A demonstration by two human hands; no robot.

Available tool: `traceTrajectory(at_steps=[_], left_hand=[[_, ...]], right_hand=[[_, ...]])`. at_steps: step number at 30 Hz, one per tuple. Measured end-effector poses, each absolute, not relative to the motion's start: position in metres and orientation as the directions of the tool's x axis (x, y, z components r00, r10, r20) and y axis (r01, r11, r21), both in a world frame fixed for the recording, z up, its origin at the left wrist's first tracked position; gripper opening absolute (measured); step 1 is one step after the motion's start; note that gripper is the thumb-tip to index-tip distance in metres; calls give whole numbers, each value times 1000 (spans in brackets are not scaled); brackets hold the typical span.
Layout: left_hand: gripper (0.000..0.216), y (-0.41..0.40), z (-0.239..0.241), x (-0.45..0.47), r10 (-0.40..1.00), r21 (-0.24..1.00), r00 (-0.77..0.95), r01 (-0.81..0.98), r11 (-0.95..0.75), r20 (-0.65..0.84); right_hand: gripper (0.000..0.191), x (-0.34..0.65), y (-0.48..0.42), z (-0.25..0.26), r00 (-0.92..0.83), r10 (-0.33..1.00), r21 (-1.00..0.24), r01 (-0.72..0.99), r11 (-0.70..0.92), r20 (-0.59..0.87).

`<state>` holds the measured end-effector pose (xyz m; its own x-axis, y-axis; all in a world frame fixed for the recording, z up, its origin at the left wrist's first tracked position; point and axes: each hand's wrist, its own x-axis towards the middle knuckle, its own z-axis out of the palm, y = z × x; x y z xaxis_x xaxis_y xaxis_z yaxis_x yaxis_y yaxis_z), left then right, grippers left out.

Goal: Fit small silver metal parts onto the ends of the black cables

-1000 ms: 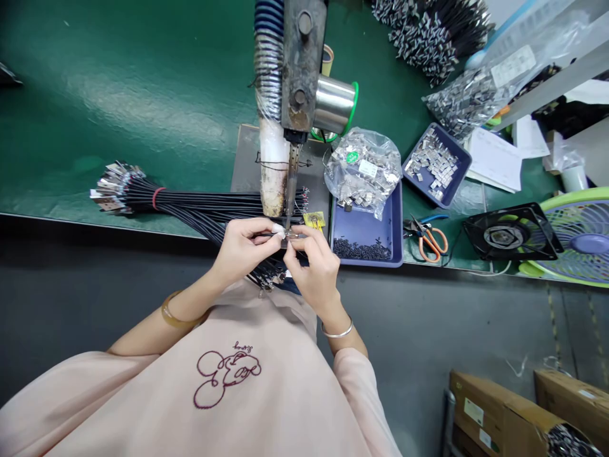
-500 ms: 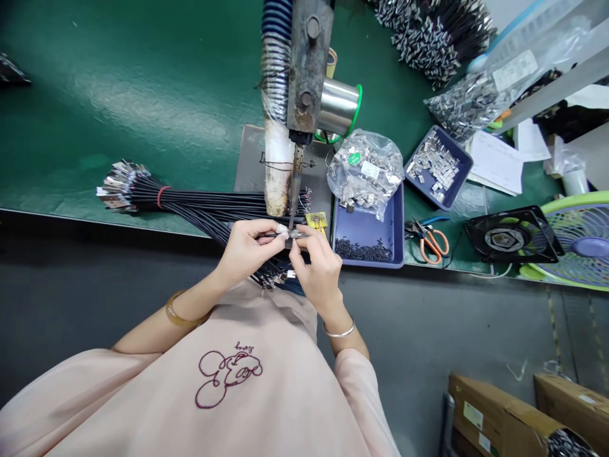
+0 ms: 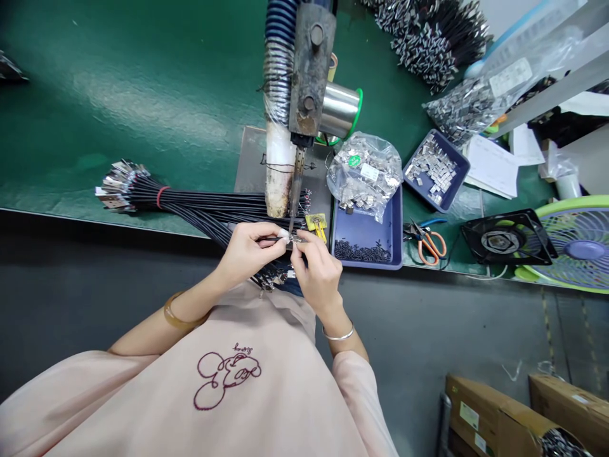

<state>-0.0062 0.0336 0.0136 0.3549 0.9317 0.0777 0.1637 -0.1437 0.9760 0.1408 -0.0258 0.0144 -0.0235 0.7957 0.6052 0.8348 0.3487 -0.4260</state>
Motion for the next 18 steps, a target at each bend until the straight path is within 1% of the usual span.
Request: traceTrajectory(at_steps=[3, 5, 6, 7, 9, 10, 11, 12, 13, 15, 18], left_hand=[[10, 32, 10, -7, 935, 975, 347, 170, -143, 76], [9, 31, 8, -8, 940, 980, 331, 149, -134, 78], [9, 31, 8, -9, 942, 982, 327, 133, -131, 82], [8, 31, 8, -10, 940, 986, 329, 112, -127, 83], [8, 30, 10, -13, 935, 993, 346, 63, -104, 76], [8, 30, 11, -14, 931, 996, 360, 40, -84, 64], [8, 30, 12, -15, 926, 998, 374, 19, -60, 49], [9, 30, 12, -15, 923, 999, 384, -2, -36, 34], [10, 30, 12, -16, 920, 1000, 390, -20, -16, 23], [12, 29, 10, -15, 921, 999, 388, -46, 2, 16], [13, 28, 4, -13, 932, 999, 363, -37, -9, 22]], right_hand=[[14, 138, -27, 14, -21, 776, -392, 854, 342, 630], [14, 136, -28, 14, 26, 775, -431, 842, 323, 631], [12, 135, -29, 14, 71, 790, -493, 815, 306, 609], [11, 135, -29, 15, 126, 818, -581, 764, 281, 561], [9, 135, -30, 17, 216, 891, -774, 600, 202, 399], [9, 135, -30, 19, 235, 920, -845, 511, 157, 314], [9, 136, -30, 21, 240, 938, -888, 443, 122, 249], [9, 136, -30, 22, 240, 947, -908, 406, 103, 215], [9, 137, -30, 23, 238, 948, -911, 400, 102, 211], [9, 137, -29, 23, 230, 936, -880, 454, 139, 266], [10, 137, -26, 21, 196, 904, -793, 573, 208, 379]])
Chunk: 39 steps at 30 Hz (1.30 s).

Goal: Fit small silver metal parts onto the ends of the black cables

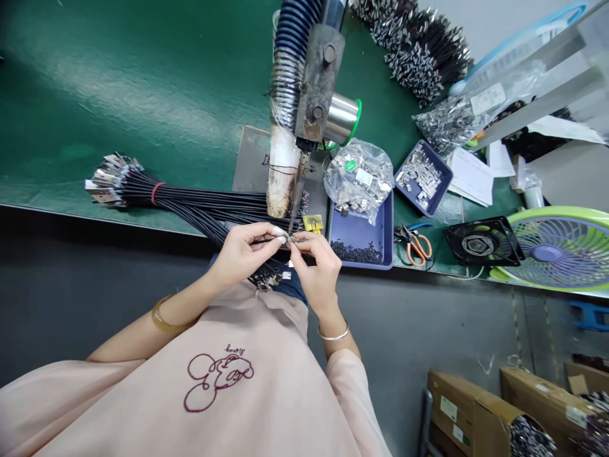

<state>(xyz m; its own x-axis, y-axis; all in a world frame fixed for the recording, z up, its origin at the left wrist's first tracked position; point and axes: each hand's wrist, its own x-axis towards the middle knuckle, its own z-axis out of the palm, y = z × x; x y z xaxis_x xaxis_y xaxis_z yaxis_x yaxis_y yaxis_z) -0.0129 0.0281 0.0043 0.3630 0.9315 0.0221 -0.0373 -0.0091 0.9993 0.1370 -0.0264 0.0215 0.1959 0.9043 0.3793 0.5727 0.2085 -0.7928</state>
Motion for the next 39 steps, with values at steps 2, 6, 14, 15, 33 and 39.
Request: traceTrajectory(at_steps=[2, 6, 14, 15, 33, 39], left_hand=[[13, 28, 1, -11, 937, 1000, 349, -21, -18, 24], [13, 28, 1, -9, 941, 1000, 337, -25, -16, 24], [13, 29, 7, -10, 932, 1000, 361, -32, -2, 13], [13, 29, 7, -10, 929, 1000, 371, -19, -2, 9], [20, 48, 20, -32, 744, 972, 668, 156, -176, 28], [14, 60, 30, -41, 648, 915, 737, 100, -390, 195]], right_hand=[[10, 137, -24, 20, 169, 889, -743, 626, 236, 425], [11, 138, -18, 19, 144, 870, -698, 664, 268, 471], [14, 140, -20, 15, 45, 810, -558, 747, 361, 584], [14, 140, -22, 14, 29, 805, -536, 760, 367, 593], [6, 147, -31, 23, 61, 922, -736, 623, 264, 382], [13, 150, -39, 25, -67, 835, -586, 681, 438, 546]])
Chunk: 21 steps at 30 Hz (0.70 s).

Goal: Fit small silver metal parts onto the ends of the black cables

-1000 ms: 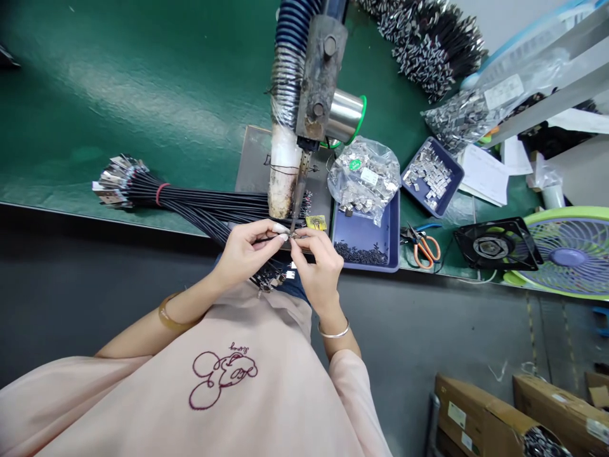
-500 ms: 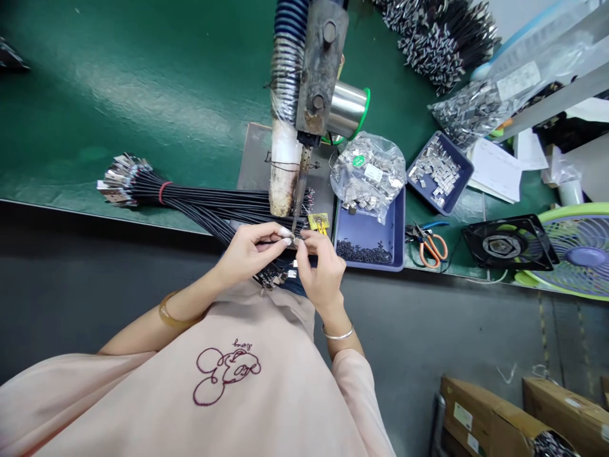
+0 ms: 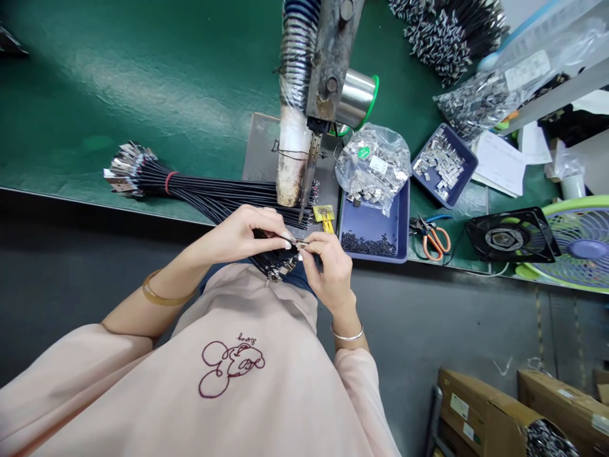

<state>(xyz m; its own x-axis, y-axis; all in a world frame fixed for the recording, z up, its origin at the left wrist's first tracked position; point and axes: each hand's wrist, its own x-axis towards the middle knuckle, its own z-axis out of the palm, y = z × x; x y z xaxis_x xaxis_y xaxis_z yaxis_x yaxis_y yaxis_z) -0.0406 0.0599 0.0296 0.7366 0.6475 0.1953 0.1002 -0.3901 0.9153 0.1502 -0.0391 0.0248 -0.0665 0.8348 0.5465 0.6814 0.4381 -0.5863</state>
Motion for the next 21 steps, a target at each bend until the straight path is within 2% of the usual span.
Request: traceTrajectory(at_steps=[3, 6, 9, 12, 16, 21], left_hand=[[16, 54, 30, -39, 625, 801, 724, 173, -574, 291], [21, 45, 23, -36, 621, 722, 704, 225, -654, 343], [21, 38, 14, -35, 665, 746, 641, 211, -632, 382], [15, 37, 11, -34, 708, 826, 630, 182, -533, 318], [13, 39, 13, -32, 732, 897, 646, 168, -410, 214], [15, 40, 14, -30, 753, 947, 648, 160, -278, 112]], right_hand=[[8, 149, -41, 22, 14, 896, -708, 619, 340, 443], [4, 148, -39, 17, 99, 940, -770, 605, 203, 326], [11, 147, -35, 11, 144, 961, -801, 588, 108, 235], [14, 147, -33, 6, 164, 975, -863, 503, 47, 148], [10, 145, -35, 7, 242, 936, -855, 509, 100, 254], [8, 144, -37, 12, 109, 936, -720, 671, 179, 334]])
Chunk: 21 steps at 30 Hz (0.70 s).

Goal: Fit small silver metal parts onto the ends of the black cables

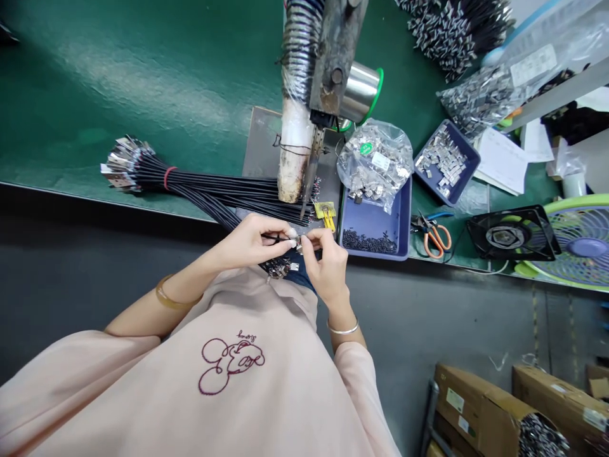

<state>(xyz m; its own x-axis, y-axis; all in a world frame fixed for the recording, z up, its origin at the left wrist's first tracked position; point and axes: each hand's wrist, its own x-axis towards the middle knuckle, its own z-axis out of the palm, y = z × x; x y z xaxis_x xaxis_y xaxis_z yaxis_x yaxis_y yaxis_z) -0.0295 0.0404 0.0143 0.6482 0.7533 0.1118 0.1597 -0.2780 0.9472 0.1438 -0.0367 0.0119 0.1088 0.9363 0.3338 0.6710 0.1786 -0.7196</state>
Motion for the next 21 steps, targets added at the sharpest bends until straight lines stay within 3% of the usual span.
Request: traceTrajectory(at_steps=[7, 10, 16, 21], left_hand=[[17, 42, 20, -29, 758, 992, 652, 74, -106, 32], [15, 42, 19, -28, 761, 993, 648, 69, -97, 29], [14, 40, 15, -25, 781, 994, 623, 50, -94, 42], [13, 38, 13, -25, 808, 986, 587, 91, -137, 58]], right_hand=[[7, 144, -39, 10, 128, 947, -784, 599, 164, 296], [7, 144, -39, 10, 100, 964, -805, 575, 146, 246], [7, 149, -36, 8, 94, 935, -730, 653, 200, 341], [9, 150, -34, 8, 80, 960, -764, 625, 161, 267]])
